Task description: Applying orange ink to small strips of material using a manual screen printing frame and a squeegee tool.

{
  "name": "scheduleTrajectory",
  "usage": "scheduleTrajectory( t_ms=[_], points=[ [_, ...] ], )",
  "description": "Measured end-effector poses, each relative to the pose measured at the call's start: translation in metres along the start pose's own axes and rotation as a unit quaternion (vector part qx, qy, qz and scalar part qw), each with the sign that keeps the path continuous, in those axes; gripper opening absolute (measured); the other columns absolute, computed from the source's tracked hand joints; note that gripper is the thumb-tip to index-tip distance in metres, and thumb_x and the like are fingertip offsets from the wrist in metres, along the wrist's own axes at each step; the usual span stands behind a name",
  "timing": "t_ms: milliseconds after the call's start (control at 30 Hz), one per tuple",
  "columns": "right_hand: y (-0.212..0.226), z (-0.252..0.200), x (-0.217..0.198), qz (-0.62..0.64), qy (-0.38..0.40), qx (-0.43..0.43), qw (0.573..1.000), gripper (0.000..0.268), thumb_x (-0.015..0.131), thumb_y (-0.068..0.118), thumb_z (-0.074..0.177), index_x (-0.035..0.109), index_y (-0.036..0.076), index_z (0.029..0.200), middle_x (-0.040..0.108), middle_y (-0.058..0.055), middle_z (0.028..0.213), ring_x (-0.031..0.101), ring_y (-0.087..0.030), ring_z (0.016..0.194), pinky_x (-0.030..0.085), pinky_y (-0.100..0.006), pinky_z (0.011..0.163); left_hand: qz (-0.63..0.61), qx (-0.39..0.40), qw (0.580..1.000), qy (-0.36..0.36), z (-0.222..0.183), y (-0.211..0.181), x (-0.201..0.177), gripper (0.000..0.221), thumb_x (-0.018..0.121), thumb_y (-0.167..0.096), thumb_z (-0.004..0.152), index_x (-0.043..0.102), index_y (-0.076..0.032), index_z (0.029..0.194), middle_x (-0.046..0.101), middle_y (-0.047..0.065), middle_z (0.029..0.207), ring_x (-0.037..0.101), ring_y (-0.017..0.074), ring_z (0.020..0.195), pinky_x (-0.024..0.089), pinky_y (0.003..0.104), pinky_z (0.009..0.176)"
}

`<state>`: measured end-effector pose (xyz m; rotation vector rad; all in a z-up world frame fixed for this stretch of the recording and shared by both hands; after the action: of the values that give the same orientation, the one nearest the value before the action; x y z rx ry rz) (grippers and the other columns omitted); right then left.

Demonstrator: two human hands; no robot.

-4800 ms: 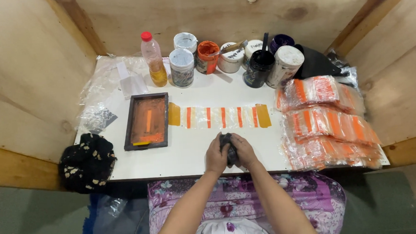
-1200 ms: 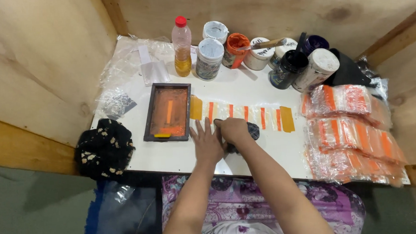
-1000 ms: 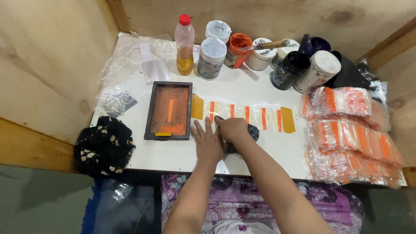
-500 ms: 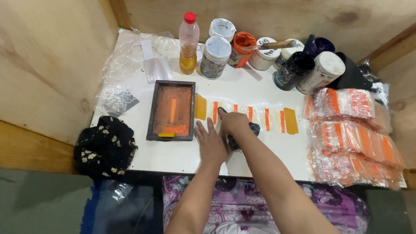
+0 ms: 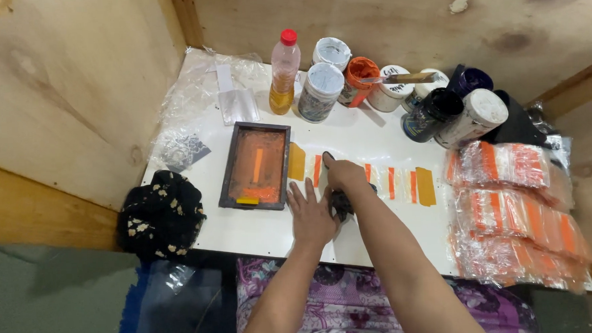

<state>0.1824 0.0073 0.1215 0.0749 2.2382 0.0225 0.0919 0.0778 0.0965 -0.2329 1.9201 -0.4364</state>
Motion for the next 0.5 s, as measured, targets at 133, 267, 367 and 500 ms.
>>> scheduleTrajectory(
  t_ms=[133,267,367,500],
  points=[
    [-0.032,0.0,0.004,0.054,-0.043,0.013,0.998,0.073,0.044,0.006,0.094,0.025,0.021,0.163,0.065,-0.026,0.132,0.063,-0.044,0.121,0.052,-0.061,0.097,-0.009,-0.002,1.0,-0.022,-0.005,-0.001,-0.014,0.077,0.056,-0.047,0.091,0.029,-0.026,0.16,0.016,0.027,0.166,0.009,0.0585,0.15,0.001,0.063,0.122],
    [-0.077,-0.04,0.03,0.059,-0.035,0.042,0.997,0.07,0.039,0.009,0.096,0.027,0.03,0.162,0.066,-0.022,0.131,0.063,-0.041,0.123,0.052,-0.058,0.099,-0.021,0.008,0.998,-0.063,-0.01,-0.003,-0.016,0.076,0.057,-0.052,0.093,0.032,-0.023,0.159,0.02,0.03,0.163,0.014,0.0564,0.149,0.007,0.062,0.123],
    [-0.103,-0.07,0.042,0.057,-0.035,0.071,0.995,0.066,0.039,0.015,0.099,0.031,0.035,0.161,0.068,-0.02,0.13,0.064,-0.039,0.122,0.052,-0.055,0.101,-0.01,0.047,0.996,-0.081,-0.007,-0.011,-0.005,0.068,0.051,-0.052,0.098,0.038,-0.021,0.157,0.025,0.026,0.163,0.016,0.0486,0.152,0.009,0.061,0.123],
    [-0.113,-0.087,0.039,0.086,-0.038,0.064,0.994,0.055,0.044,0.029,0.103,0.039,0.031,0.158,0.066,-0.021,0.134,0.061,-0.04,0.128,0.049,-0.055,0.105,-0.008,0.088,0.994,-0.063,-0.004,-0.033,0.016,0.07,0.052,-0.058,0.097,0.042,-0.02,0.154,0.027,0.025,0.163,0.011,0.0421,0.155,0.002,0.062,0.123]
  ],
)
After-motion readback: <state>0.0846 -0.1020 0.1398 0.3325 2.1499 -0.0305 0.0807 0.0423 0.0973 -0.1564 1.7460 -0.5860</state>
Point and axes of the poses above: each hand's wrist, its own z-axis towards the middle knuckle, its own x-axis out of the palm, y = z × x, the point moved 8 cm from there along z, towards the middle knuckle
